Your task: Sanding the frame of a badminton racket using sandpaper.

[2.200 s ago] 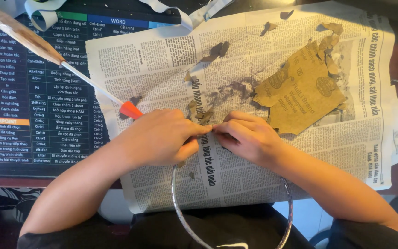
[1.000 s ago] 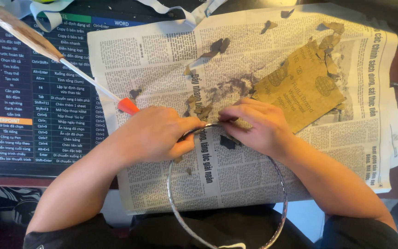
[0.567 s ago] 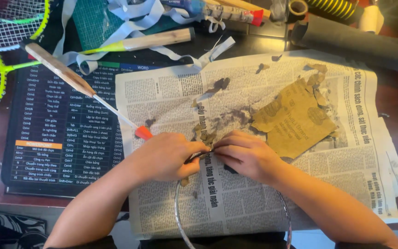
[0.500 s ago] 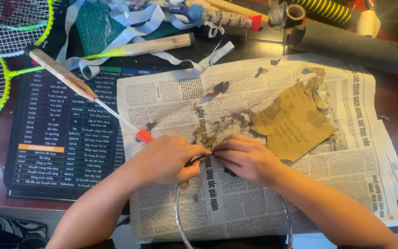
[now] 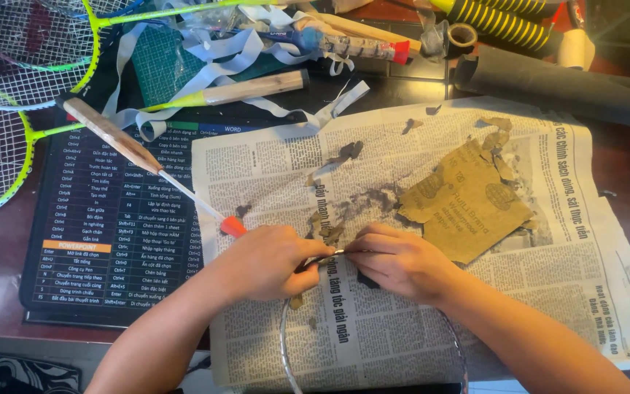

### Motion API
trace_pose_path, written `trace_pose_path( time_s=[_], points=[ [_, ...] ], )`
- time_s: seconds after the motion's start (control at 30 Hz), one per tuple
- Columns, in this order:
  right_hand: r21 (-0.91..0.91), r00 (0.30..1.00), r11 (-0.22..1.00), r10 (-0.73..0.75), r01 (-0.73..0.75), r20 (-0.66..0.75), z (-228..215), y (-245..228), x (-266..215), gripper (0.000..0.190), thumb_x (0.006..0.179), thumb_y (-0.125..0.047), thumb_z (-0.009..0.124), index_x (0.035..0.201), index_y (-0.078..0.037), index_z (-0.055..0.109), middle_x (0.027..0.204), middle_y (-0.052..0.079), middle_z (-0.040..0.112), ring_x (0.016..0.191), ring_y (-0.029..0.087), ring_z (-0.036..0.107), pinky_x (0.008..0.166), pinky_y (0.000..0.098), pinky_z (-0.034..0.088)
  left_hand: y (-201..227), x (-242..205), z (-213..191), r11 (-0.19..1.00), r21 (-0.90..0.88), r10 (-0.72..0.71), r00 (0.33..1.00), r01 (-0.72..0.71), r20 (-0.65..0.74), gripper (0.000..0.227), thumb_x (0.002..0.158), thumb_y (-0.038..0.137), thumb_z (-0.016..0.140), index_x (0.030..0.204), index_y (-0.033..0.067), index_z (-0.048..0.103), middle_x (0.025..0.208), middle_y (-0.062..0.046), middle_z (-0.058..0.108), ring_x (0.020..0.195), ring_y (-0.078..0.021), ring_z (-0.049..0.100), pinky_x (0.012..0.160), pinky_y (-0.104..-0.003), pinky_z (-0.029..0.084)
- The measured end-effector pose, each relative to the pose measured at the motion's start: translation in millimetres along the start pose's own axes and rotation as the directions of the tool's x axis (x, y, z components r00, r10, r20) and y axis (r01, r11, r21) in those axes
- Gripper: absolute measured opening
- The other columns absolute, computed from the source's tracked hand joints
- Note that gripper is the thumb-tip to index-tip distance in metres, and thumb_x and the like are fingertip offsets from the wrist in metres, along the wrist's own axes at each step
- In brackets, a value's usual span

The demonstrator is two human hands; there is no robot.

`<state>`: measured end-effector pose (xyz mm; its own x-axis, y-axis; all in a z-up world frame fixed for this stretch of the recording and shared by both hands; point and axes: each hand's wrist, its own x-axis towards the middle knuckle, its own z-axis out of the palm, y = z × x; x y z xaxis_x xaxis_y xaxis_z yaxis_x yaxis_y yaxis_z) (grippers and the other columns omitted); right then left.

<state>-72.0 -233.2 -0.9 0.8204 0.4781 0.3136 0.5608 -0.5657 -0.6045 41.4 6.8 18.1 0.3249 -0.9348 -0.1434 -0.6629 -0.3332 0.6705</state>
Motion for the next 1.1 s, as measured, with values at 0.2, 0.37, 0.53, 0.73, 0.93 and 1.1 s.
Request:
trace_pose_path(
  time_s=[0.2, 0.37, 0.53, 0.73, 0.93, 1.1],
  points=[
    [0.004, 0.995, 0.996, -0.094, 0.094, -0.04, 3.8, -0.9, 10.3, 0.021, 0.077, -0.004, 0.074, 0.096, 0.003, 0.073, 0.107, 0.012, 0.07, 0.098, 0.027, 0.067, 0.082, 0.0345, 0.057, 2.8, 1.7, -4.3, 1.0, 0.003, -0.016, 1.0, 0.016, 0.019, 0.032, 0.084, 0.027, 0.066, 0.111, 0.0132, 0.076, 0.067, -0.014, 0.067, 0.069, -0.0341, 0.066, 0.065, -0.048, 0.05],
    [0.004, 0.999, 1.0, -0.027, 0.027, -0.04, 2.4, -0.9, 4.0, 0.021, 0.078, -0.006, 0.075, 0.097, 0.002, 0.074, 0.105, 0.01, 0.071, 0.097, 0.025, 0.068, 0.082, 0.0335, 0.058, 7.0, 2.9, -7.2, 0.997, 0.001, -0.083, 0.994, 0.084, 0.078, 0.033, 0.084, 0.028, 0.065, 0.112, 0.0152, 0.076, 0.068, -0.014, 0.068, 0.068, -0.033, 0.066, 0.065, -0.047, 0.051],
    [-0.019, 1.0, 1.0, 0.021, -0.021, -0.018, 3.4, 3.0, -1.2, 0.019, 0.078, -0.007, 0.077, 0.095, 0.001, 0.075, 0.102, 0.008, 0.071, 0.094, 0.023, 0.068, 0.08, 0.0326, 0.057, 2.9, 1.5, -3.1, 0.998, -0.02, -0.055, 0.997, 0.056, 0.054, 0.035, 0.082, 0.03, 0.067, 0.112, 0.0135, 0.075, 0.071, -0.011, 0.07, 0.072, -0.032, 0.066, 0.066, -0.046, 0.051],
    [-0.009, 0.997, 0.998, -0.063, 0.063, -0.038, 5.9, 0.2, 5.9, 0.026, 0.078, -0.006, 0.074, 0.102, 0.003, 0.073, 0.103, 0.009, 0.069, 0.097, 0.024, 0.066, 0.083, 0.0335, 0.057, 1.5, 0.7, 0.2, 0.999, 0.024, -0.042, 0.999, 0.041, 0.012, 0.033, 0.083, 0.03, 0.068, 0.111, 0.0134, 0.077, 0.07, -0.015, 0.068, 0.073, -0.0333, 0.065, 0.068, -0.047, 0.051],
    [-0.049, 0.997, 0.997, 0.067, -0.066, 0.024, -1.5, -2.3, 2.7, 0.033, 0.072, -0.011, 0.076, 0.104, 0.0, 0.077, 0.097, 0.009, 0.066, 0.092, 0.025, 0.065, 0.077, 0.0363, 0.055, 3.7, 1.1, -0.7, 0.992, 0.013, -0.124, 0.991, 0.123, 0.052, 0.03, 0.086, 0.032, 0.067, 0.11, 0.0183, 0.078, 0.071, -0.014, 0.069, 0.073, -0.0338, 0.066, 0.07, -0.048, 0.051],
    [-0.066, 1.0, 0.998, -0.01, 0.01, 0.0, -3.8, -4.7, 9.9, 0.033, 0.074, -0.009, 0.075, 0.106, 0.001, 0.074, 0.107, 0.01, 0.067, 0.097, 0.025, 0.065, 0.084, 0.0349, 0.056, -0.4, -0.6, 3.8, 0.999, 0.035, -0.021, 0.998, 0.023, -0.059, 0.03, 0.084, 0.03, 0.067, 0.109, 0.0161, 0.078, 0.07, -0.012, 0.07, 0.074, -0.0332, 0.066, 0.068, -0.048, 0.051]
  ],
)
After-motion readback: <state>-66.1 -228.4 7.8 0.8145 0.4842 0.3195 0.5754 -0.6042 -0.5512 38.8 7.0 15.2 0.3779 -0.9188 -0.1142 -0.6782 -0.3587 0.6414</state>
